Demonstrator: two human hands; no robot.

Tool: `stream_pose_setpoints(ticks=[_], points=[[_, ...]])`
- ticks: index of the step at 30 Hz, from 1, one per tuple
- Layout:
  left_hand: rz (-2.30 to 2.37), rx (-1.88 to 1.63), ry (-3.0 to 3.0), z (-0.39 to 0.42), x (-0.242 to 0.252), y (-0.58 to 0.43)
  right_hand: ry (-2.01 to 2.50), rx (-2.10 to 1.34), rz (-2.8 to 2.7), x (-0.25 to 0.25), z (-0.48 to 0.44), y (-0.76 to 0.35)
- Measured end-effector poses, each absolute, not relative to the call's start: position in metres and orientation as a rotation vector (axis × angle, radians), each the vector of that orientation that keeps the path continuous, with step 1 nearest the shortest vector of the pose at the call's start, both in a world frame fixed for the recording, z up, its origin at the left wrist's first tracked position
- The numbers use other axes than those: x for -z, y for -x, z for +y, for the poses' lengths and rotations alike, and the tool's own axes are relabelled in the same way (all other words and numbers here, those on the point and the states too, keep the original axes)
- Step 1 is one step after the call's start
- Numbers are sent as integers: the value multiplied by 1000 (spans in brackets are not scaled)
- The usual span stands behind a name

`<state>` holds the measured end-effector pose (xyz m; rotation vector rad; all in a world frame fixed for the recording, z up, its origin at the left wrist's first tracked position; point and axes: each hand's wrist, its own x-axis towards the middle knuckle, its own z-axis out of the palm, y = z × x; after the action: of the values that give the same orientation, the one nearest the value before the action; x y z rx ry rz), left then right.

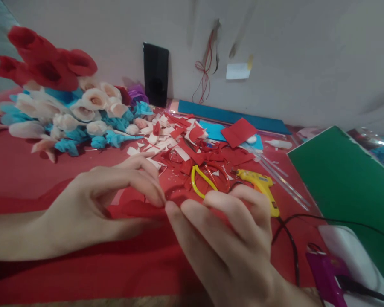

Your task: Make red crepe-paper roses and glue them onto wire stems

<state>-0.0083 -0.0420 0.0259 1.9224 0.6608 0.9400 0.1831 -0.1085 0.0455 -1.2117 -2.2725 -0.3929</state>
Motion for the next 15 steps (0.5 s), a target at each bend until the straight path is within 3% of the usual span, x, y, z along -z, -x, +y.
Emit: stream_pose_setpoints(ticks=[7, 15], points=[[666, -910, -1928, -42, -26, 9, 1134, 447, -2363, -45, -110, -184], [677, -893, -1884, -43, -27, 7, 1183, 118, -2173, -54, -106, -176]])
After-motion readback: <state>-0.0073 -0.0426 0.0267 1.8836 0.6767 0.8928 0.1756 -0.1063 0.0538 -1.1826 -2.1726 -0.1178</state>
